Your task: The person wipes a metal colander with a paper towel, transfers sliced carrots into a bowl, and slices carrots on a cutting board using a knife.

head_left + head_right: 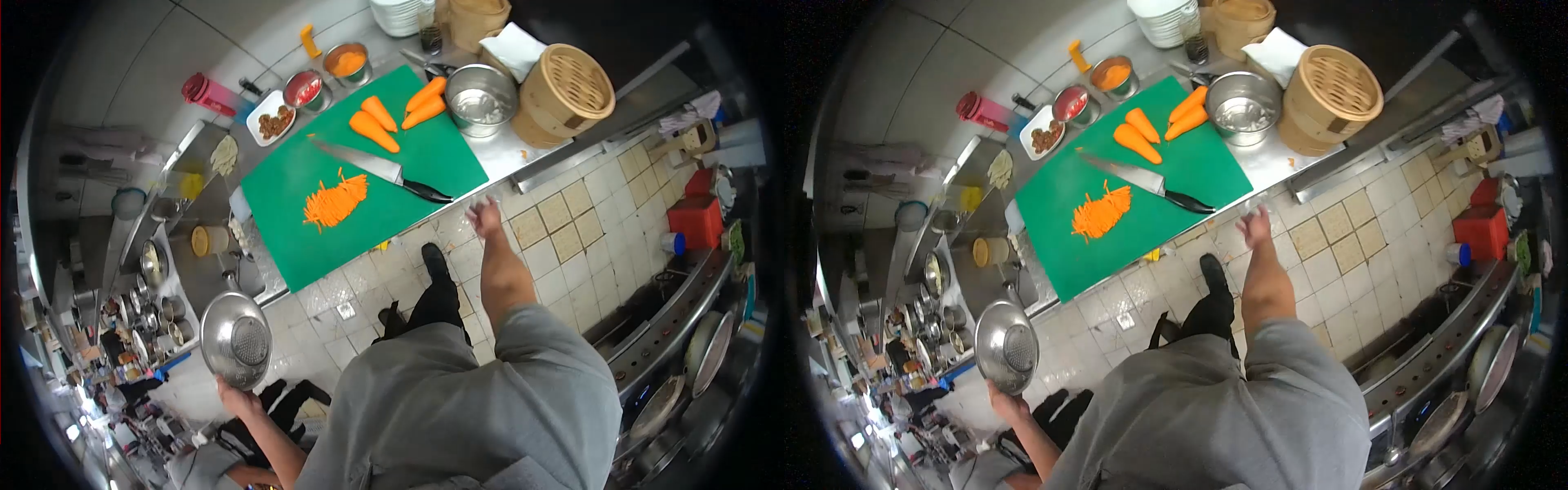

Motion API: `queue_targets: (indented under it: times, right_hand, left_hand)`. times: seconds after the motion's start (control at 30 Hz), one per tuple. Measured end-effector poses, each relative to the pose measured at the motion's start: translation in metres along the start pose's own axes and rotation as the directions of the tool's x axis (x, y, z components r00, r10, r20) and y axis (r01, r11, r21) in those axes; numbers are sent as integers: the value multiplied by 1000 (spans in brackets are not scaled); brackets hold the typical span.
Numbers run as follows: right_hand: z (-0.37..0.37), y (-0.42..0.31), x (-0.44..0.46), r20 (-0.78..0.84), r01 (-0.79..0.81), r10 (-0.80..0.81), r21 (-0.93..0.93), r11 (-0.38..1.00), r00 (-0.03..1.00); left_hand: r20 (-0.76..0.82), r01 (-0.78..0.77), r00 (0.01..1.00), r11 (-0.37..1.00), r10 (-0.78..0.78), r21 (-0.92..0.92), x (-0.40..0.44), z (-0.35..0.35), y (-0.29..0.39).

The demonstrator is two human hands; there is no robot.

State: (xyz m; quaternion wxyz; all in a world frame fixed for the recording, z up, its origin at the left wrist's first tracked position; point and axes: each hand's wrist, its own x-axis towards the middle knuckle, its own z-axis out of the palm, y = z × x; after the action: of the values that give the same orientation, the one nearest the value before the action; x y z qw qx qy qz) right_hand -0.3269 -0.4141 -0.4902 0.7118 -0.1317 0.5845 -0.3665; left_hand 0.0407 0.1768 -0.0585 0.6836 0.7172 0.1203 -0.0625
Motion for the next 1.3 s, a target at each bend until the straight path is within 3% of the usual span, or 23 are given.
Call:
queue_targets:
  times: [0.03, 0.07, 0.1, 0.13, 0.2, 0.27, 0.33, 0.4, 0.47, 0.53, 0.57, 0.63, 0.8, 0.83, 0.93, 0.97, 1.03, 1.07, 1.13, 1.17, 1.23, 1.27, 1.3]
  right_hand:
    - [4, -6, 18, 87, -38, 48, -114, 993, 995]
    - [16, -16, 4, -10, -69, 69, -215, 974, 998]
    - [-5, 5, 41, 306, 259, -1, -802, 538, 952]
    - [-27, 26, 68, 575, 597, 163, -779, -193, 802]
    - [-37, 55, 56, 595, 848, 684, -527, -65, 423]
    - [81, -52, -152, 226, 361, 768, -933, -6, 599]
    - [122, -59, -220, 520, 418, 656, -848, 325, 547]
    - [170, -59, -247, 864, 757, 186, -500, 420, 468]
    - [229, -56, -258, 901, 943, -305, -331, -25, 308]
    - [281, -59, -269, 836, 820, -214, -543, -183, 506]
    - [294, -50, -273, 840, 824, -220, -535, -186, 495]
    - [319, -31, -274, 761, 706, -122, -640, -304, 637]
    - [350, 20, -316, 743, 629, -139, -638, -443, 655]
    - [354, 27, -322, 757, 609, -181, -622, -491, 627]
    - [348, 46, -297, 817, 640, -247, -566, -520, 521]
    - [348, 47, -292, 816, 631, -253, -566, -531, 519]
    - [351, 44, -283, 823, 618, -295, -562, -551, 486]
    - [353, 41, -280, 828, 619, -282, -552, -559, 484]
    - [362, 32, -270, 766, 554, -199, -594, -584, 612]
    - [362, 27, -260, 786, 572, -174, -563, -597, 593]
    - [361, 24, -236, 897, 822, -160, -442, -359, 413]
    - [363, 22, -241, 901, 826, -145, -432, -362, 408]
    - [365, 11, -249, 891, 857, -131, -455, -243, 436]
  left_hand:
    - [-33, -4, 999, 1000, 4, -4, -2, 2, -1]
    - [-53, 23, 998, 1000, -23, -1, -5, 5, 1]
    - [-73, 22, 997, 1000, -22, -5, -9, 12, 2]
    - [-100, 18, 995, 1000, -19, -8, -14, 14, 5]
    - [-95, 16, 995, 999, -20, -48, -16, 17, 7]
    - [-145, -44, 989, 998, 38, -36, -20, 20, 4]
    - [-147, -45, 988, 999, 42, -18, -24, 31, 5]
    - [-124, -75, 989, 997, 78, 27, -18, 39, -2]
    - [-89, -39, 995, 999, 38, -6, -14, 63, 1]
    - [0, -156, 988, 978, 157, 138, 19, 56, -17]
    - [38, -183, 983, 974, 179, 131, 8, 87, 2]
    - [100, -213, 974, 974, 205, 80, 19, 109, 8]
    - [216, -335, 926, 937, 309, 96, 108, 106, -48]
    - [236, -255, 942, 967, 240, 31, 119, 111, -54]
    - [304, -337, 906, 937, 294, 97, 149, 131, -63]
    - [356, -475, 848, 861, 393, 181, 145, 141, -50]
    - [406, -457, 840, 874, 360, 169, 163, 149, -53]
    - [454, -443, 828, 880, 328, 171, 170, 151, -54]
    - [461, -417, 827, 901, 322, 120, 160, 167, -36]
    - [426, -411, 844, 904, 326, 121, 157, 174, -34]
    - [457, -435, 825, 890, 332, 139, 156, 185, -31]
    - [444, -428, 833, 892, 329, 142, 154, 186, -34]
    - [456, -442, 827, 882, 330, 164, 154, 192, -38]
